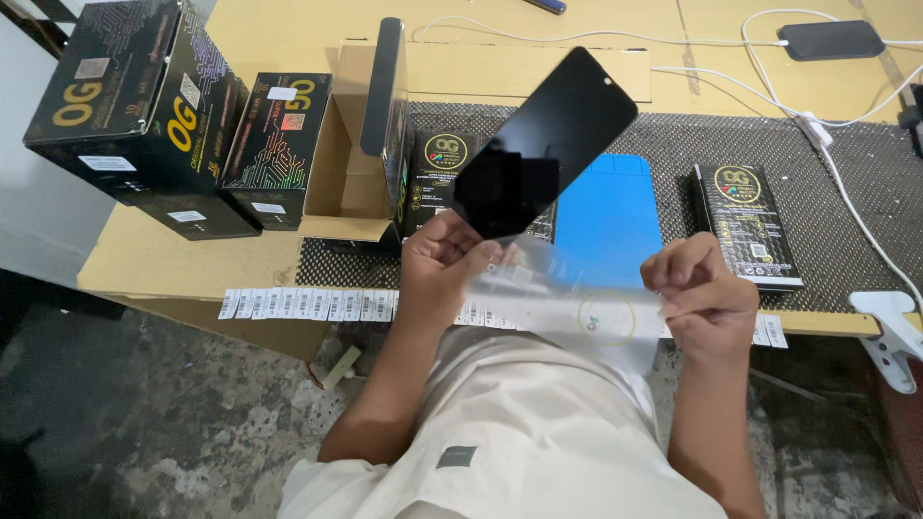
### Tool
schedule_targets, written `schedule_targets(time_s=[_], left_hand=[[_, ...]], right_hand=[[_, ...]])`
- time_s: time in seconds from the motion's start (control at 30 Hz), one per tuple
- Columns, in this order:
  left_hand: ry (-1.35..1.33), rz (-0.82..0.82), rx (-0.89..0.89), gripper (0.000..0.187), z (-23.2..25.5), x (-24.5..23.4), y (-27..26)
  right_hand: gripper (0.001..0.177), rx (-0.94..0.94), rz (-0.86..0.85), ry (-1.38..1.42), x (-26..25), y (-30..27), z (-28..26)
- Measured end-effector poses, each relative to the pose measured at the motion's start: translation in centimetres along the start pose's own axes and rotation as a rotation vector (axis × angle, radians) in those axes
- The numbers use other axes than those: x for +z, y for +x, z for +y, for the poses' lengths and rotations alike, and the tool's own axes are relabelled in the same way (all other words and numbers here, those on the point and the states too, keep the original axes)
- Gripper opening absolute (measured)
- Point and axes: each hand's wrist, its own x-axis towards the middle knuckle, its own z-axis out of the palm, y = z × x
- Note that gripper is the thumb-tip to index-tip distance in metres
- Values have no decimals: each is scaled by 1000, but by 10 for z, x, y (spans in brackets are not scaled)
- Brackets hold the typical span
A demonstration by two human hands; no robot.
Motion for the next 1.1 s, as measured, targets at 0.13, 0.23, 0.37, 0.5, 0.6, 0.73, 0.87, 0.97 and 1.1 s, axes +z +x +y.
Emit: schedule_targets(time_s=[0.13,0.23,0.37,0.5,0.6,0.73,0.87,0.97,1.1], left_hand=[[171,-77,-237,43,51,17,-3],[225,-204,-218,32,62,18,-5],[235,-276,-237,24,73,19,-7],[327,-304,-300,28,81,15,-3],[283,-281,-261,37,72,7,2],[322,-257,-252,40,61,-3,6],[245,-242,-208,45,64,-4,2],[230,-248,-175,45,66,-6,0],[147,-244,-135,48,58,-13,-3]], right_hand=[[9,74,16,-20,-7,10,-8],[9,13,27,159,-11,15,-5],[11,49,75,123,-10,18,-8],[18,57,14,51,-23,9,0],[17,42,65,52,-10,14,0],[25,66,90,-15,-3,12,1],[15,82,80,17,1,3,3],[15,111,96,10,10,-1,0],[15,129,106,18,15,-7,1]])
